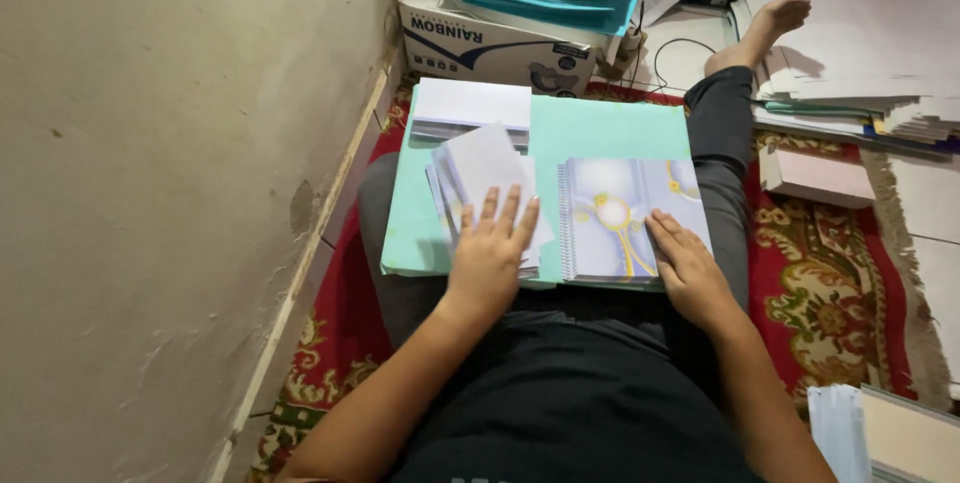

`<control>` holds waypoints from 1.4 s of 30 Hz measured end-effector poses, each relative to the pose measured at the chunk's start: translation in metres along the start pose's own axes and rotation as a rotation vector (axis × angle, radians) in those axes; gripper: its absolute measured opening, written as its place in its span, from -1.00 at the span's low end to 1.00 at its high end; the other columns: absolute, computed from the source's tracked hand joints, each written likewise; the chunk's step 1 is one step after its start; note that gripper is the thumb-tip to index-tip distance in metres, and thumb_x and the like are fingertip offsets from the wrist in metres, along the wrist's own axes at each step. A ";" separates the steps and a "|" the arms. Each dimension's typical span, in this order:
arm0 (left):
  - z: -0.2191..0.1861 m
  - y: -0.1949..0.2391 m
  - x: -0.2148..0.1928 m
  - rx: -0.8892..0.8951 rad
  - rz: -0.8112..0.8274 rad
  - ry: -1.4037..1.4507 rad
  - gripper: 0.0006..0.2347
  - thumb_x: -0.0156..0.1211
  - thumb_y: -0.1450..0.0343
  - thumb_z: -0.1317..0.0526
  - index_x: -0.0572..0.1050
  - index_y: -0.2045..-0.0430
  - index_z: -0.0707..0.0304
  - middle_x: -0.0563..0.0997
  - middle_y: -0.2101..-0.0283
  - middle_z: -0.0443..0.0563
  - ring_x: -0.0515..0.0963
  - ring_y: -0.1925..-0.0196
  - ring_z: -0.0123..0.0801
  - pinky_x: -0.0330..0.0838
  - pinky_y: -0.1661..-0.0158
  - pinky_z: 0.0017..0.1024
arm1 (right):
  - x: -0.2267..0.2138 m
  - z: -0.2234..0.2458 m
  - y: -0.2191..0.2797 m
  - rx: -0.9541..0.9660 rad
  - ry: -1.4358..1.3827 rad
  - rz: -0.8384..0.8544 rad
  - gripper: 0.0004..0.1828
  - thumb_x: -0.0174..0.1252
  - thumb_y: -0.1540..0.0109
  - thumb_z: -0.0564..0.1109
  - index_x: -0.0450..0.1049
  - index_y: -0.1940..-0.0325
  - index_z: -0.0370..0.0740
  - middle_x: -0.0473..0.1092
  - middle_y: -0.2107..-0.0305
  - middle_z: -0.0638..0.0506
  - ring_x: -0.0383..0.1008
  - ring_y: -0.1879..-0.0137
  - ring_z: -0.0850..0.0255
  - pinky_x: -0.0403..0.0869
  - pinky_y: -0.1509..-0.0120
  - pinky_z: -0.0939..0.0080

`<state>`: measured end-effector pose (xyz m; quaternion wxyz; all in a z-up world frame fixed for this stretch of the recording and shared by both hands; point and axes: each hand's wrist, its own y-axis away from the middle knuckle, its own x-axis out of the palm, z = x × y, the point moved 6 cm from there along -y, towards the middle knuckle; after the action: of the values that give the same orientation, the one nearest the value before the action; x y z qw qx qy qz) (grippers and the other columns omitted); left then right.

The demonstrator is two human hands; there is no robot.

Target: The person sits on the floor and folds a stack of small, lined paper sheets by hand. They repeatedly align the edges and press down on the creases to create a neat stack of folded papers.

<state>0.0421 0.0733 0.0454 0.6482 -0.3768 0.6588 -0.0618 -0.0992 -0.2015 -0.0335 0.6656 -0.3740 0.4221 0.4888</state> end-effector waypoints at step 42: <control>-0.081 -0.073 0.135 0.105 0.342 0.236 -0.45 -0.15 -0.48 -0.06 0.29 -0.36 0.19 0.31 -0.42 0.26 0.22 -0.51 0.07 -0.02 -0.40 0.10 | 0.011 -0.029 0.019 0.384 0.104 -0.431 -0.25 -0.03 -0.34 0.27 0.24 -0.51 -0.20 0.25 -0.33 -0.28 0.20 -0.49 -0.18 0.25 -0.52 -0.18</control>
<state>0.0162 -0.0891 -0.0093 0.5863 -0.2153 0.7804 -0.0286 -0.1215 -0.2195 -0.0557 0.7902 -0.3467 0.4513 0.2273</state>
